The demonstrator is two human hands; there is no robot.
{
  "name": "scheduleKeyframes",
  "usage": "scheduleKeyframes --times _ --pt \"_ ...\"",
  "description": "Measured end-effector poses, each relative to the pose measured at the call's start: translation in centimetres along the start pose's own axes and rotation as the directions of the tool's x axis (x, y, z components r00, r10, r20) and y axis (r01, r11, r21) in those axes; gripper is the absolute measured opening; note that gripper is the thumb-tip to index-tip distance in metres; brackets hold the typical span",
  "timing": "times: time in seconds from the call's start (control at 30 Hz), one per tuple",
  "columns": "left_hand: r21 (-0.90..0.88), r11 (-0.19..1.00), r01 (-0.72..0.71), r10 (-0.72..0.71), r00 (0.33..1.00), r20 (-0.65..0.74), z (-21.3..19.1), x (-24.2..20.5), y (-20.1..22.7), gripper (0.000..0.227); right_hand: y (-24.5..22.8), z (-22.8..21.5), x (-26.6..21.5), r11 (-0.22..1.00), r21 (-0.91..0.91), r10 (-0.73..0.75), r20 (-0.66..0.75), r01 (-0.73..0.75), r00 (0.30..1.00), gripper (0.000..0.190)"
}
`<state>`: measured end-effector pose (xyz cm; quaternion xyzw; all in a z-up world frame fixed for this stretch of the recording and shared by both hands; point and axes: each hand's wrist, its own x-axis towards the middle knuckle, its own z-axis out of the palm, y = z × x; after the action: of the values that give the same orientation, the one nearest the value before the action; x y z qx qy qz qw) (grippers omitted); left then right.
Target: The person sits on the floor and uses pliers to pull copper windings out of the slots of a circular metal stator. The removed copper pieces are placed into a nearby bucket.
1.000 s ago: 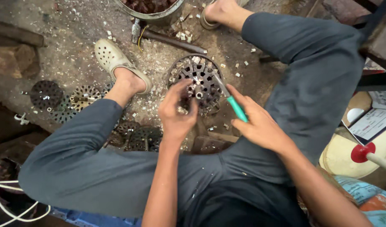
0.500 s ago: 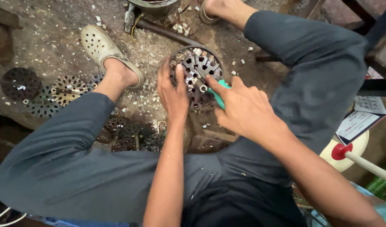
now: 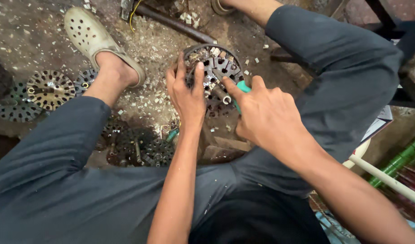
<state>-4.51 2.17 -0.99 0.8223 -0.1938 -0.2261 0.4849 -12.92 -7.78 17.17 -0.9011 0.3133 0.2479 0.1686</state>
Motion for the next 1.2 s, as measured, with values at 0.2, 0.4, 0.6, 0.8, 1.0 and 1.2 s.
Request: scheduleKeyframes --times 0.2,0.4,0.6,0.8,1.0,1.2 --pt "0.033 0.999 0.015 -0.015 1.0 0.006 0.0 -0.3 -0.1 0.055 -1.0 1.7 -0.9 0.994 0.013 0.105 -0.014 -0.105 0.994 0.085" --pt "-0.013 0.997 0.079 -0.079 0.997 -0.001 -0.1 -0.3 0.3 0.054 -0.5 5.1 -2.1 0.988 0.035 0.151 -0.068 -0.149 0.986 0.086" --pt "0.009 0.994 0.105 -0.105 0.994 -0.004 -0.1 0.1 0.8 0.057 0.0 8.2 -2.7 0.936 0.332 0.201 -0.223 -0.119 0.954 0.093" --pt "0.001 0.996 0.09 -0.09 0.996 -0.014 0.0 0.0 0.3 0.058 2.1 8.8 -4.2 0.779 0.624 0.354 -0.519 0.061 0.778 0.087" --pt "-0.045 0.992 0.114 -0.115 0.993 -0.017 0.2 0.2 0.5 0.058 2.4 5.6 -2.1 0.975 0.215 0.098 -0.212 -0.051 0.972 0.08" --pt "-0.041 0.996 0.08 -0.082 0.996 -0.025 0.0 -0.2 0.2 0.057 0.7 0.7 -1.0 0.992 0.009 0.12 0.122 -0.122 0.985 0.083"
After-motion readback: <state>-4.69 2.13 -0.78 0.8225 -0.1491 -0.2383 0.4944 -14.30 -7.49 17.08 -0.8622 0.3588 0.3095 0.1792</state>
